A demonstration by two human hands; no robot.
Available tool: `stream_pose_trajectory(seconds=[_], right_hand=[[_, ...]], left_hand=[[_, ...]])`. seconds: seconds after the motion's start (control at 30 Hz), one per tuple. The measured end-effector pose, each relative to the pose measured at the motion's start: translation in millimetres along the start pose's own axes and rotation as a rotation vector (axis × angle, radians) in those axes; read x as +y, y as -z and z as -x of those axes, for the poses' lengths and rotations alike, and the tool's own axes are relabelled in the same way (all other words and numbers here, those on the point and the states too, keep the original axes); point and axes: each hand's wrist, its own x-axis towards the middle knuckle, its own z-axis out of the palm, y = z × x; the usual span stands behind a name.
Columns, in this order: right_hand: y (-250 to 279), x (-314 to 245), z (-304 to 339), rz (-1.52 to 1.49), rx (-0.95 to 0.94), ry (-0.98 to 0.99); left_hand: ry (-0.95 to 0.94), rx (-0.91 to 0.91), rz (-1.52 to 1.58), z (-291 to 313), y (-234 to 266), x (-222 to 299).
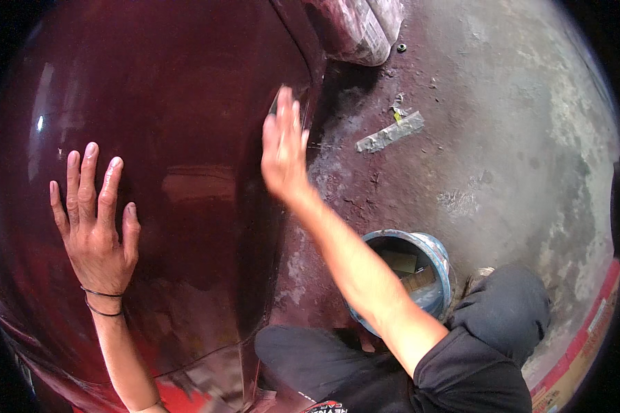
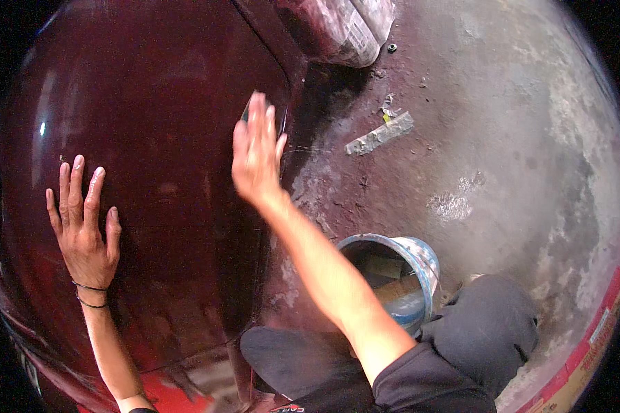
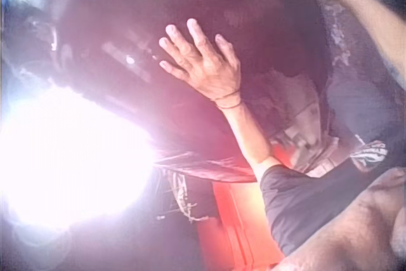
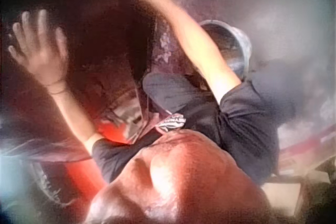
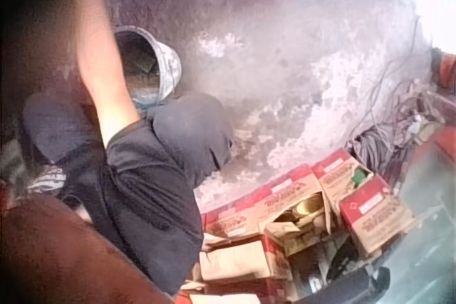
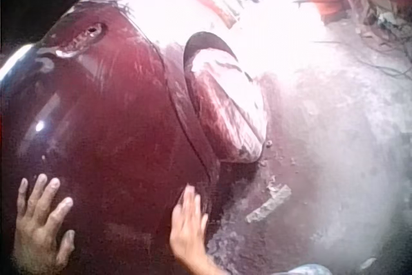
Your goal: The person sands the maroon car hood with a sanding block, repeatedly dipping it into a bucket of water. The person uses both hands to sand the surface and occasionally wipes the hood with a cloth.
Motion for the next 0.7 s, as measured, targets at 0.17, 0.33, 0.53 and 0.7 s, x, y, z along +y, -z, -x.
stream_pose_trajectory(seconds=[0.17, 0.33, 0.53, 0.7], right_hand=[[-18, 15, 48, -0.040, -0.025, 0.093], [-28, 48, 112, 0.037, -0.120, 0.029], [20, 44, -61, 0.124, -0.037, 0.025], [-4, 63, 12, 0.077, -0.092, -0.054]], left_hand=[[0.012, -0.012, -0.011, 5, -2, -5], [-0.001, -0.014, -0.013, 7, -4, -4], [-0.011, -0.006, 0.005, 0, -4, -4], [0.000, -0.022, -0.002, 3, -2, -6]])
